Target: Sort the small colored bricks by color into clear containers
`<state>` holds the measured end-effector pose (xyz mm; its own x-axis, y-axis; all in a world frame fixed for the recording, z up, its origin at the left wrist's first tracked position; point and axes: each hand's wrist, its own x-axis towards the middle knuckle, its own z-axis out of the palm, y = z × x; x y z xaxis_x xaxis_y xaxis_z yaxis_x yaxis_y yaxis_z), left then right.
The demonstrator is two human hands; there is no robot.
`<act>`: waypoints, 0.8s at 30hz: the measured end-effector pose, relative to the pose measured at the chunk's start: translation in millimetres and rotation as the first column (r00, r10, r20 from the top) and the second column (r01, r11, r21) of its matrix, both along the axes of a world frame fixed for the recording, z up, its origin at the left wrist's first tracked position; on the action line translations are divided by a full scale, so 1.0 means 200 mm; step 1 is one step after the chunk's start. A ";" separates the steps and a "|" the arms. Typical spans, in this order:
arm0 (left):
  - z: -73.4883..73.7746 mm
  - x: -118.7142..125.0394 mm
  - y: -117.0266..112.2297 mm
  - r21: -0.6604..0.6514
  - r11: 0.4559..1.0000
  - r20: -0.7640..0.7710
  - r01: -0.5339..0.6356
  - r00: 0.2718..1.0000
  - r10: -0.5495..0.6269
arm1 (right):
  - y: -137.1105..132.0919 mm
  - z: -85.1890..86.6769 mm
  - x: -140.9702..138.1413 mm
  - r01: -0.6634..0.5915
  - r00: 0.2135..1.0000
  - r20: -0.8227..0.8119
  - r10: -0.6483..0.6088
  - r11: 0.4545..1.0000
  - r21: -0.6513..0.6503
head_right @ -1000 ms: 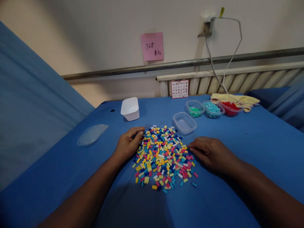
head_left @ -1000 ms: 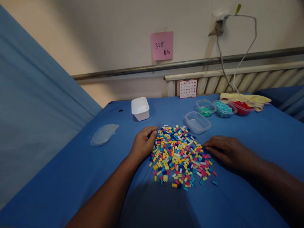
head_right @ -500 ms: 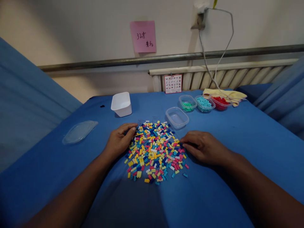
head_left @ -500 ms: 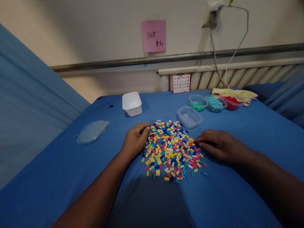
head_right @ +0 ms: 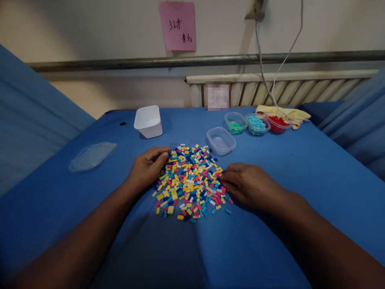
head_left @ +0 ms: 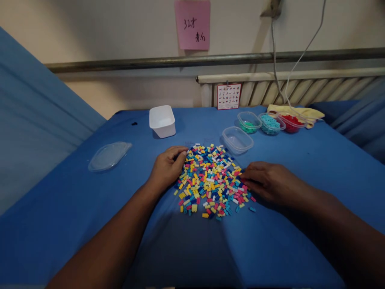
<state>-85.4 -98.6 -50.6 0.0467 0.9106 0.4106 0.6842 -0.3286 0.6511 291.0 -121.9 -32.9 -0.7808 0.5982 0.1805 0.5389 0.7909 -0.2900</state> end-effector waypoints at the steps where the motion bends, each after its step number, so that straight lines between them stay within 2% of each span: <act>1: 0.00 0.00 0.00 -0.001 1.000 0.001 0.001 1.000 -0.001 | 0.00 0.00 0.00 0.012 1.000 0.010 -0.012 1.000 0.004; 9: 0.00 0.02 0.00 -0.010 1.000 -0.017 0.009 1.000 -0.009 | -0.01 0.01 0.00 0.081 0.996 -0.029 -0.085 0.990 -0.111; 21: 0.00 0.03 0.00 -0.032 0.998 -0.015 0.046 0.999 -0.046 | -0.02 0.01 -0.01 0.016 0.995 -0.096 -0.035 0.981 -0.196; 24: 0.00 0.03 -0.01 -0.040 0.998 -0.005 0.045 0.999 -0.045 | -0.02 0.01 -0.01 -0.002 0.993 -0.113 -0.019 0.984 -0.180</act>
